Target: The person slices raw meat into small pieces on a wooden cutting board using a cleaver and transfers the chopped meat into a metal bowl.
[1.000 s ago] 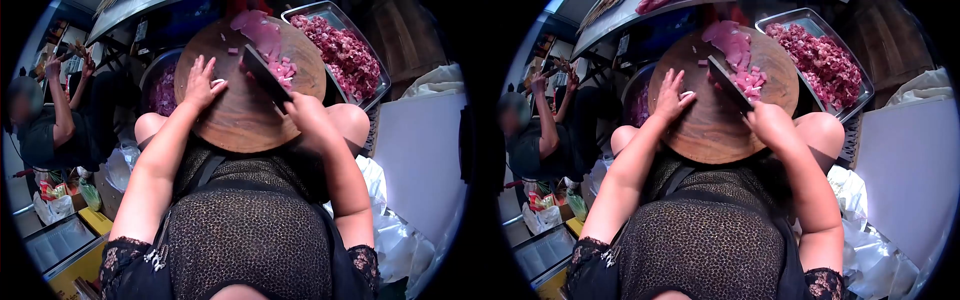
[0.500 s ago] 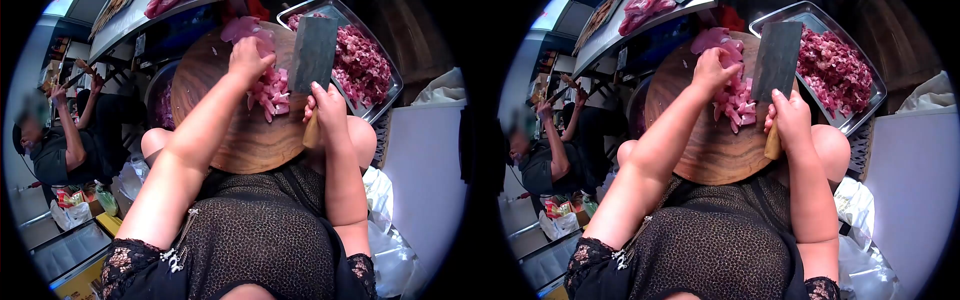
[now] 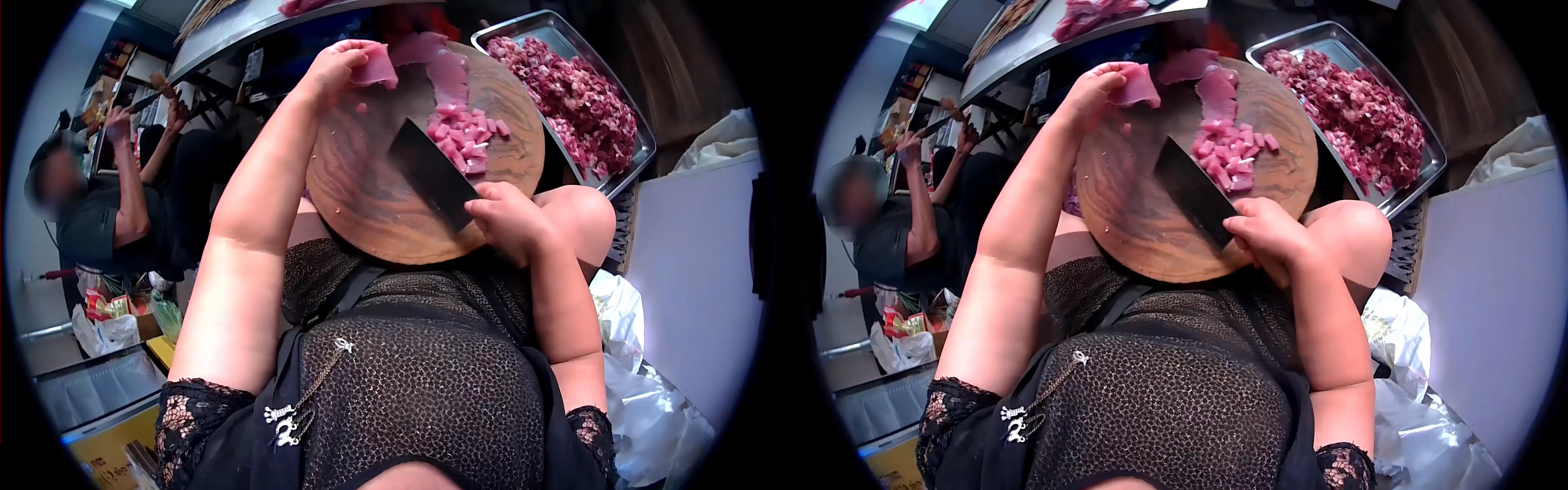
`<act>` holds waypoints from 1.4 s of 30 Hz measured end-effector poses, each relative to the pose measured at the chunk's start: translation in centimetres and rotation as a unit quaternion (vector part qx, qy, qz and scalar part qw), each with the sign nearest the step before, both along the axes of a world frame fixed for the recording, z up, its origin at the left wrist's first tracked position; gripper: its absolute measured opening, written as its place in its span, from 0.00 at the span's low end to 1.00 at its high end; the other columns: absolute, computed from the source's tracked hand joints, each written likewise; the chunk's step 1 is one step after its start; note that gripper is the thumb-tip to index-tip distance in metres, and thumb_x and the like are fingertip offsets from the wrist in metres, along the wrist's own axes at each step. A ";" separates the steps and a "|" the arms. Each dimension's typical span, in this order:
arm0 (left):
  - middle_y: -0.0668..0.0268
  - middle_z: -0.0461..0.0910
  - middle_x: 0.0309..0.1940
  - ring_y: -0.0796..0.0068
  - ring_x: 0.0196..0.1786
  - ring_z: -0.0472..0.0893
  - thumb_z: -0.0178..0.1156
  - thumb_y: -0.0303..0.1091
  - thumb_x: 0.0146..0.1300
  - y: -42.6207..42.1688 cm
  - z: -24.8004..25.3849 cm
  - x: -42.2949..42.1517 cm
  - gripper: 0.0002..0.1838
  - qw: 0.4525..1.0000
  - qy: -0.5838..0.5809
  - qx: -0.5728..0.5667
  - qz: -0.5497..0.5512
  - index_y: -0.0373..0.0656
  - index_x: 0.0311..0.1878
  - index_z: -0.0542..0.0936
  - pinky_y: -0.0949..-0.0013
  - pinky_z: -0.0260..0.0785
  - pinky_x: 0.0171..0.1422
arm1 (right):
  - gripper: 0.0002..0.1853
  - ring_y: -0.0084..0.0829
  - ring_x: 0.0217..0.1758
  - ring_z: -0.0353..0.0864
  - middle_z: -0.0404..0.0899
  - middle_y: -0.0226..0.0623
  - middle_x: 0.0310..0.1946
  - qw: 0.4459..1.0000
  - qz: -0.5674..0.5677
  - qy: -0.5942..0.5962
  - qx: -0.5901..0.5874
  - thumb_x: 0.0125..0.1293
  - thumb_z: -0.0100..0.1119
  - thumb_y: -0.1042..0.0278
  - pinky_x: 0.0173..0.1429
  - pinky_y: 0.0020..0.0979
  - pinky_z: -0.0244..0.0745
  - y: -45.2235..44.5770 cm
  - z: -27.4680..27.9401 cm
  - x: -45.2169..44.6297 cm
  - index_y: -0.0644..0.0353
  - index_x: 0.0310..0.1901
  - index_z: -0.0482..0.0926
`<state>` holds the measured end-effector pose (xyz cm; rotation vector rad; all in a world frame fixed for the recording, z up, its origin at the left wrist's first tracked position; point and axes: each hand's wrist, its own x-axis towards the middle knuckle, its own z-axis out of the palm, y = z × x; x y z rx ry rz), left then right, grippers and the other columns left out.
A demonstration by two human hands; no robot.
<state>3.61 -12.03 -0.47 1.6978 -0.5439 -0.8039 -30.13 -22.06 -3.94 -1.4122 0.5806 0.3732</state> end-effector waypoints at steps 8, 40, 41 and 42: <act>0.64 0.83 0.50 0.74 0.48 0.83 0.57 0.28 0.64 8.3 2.3 -3.8 0.18 0.960 0.174 -0.046 -0.213 0.37 0.57 0.79 0.68 0.79 0.52 | 0.07 0.24 0.15 0.69 0.72 0.28 0.19 0.983 -0.181 -0.015 -0.025 0.72 0.53 0.67 0.19 0.28 0.68 -0.4 -2.6 0.0 0.62 0.41 0.75; 0.64 0.83 0.35 0.77 0.38 0.81 0.67 0.23 0.51 14.7 -10.2 -3.6 0.15 0.962 -0.142 0.214 -0.089 0.36 0.44 0.81 0.71 0.76 0.44 | 0.14 0.53 0.29 0.82 0.80 0.52 0.23 0.744 0.299 -0.058 -0.595 0.69 0.48 0.70 0.36 0.49 0.78 7.0 6.9 1.1 0.63 0.27 0.79; 0.64 0.83 0.35 0.77 0.38 0.81 0.67 0.23 0.51 14.7 -10.0 -3.8 0.15 0.962 -0.145 0.215 -0.091 0.36 0.44 0.81 0.71 0.76 0.44 | 0.14 0.52 0.28 0.82 0.81 0.51 0.23 0.737 0.295 -0.049 -0.606 0.68 0.49 0.70 0.36 0.48 0.78 6.5 7.1 -0.7 0.63 0.27 0.79; 0.64 0.84 0.34 0.76 0.38 0.81 0.67 0.25 0.52 14.7 -9.9 -4.0 0.13 0.963 -0.151 0.210 -0.080 0.36 0.43 0.81 0.71 0.76 0.44 | 0.14 0.52 0.28 0.82 0.81 0.50 0.23 0.730 0.291 -0.039 -0.617 0.68 0.50 0.69 0.36 0.48 0.78 6.1 7.3 -2.2 0.64 0.26 0.80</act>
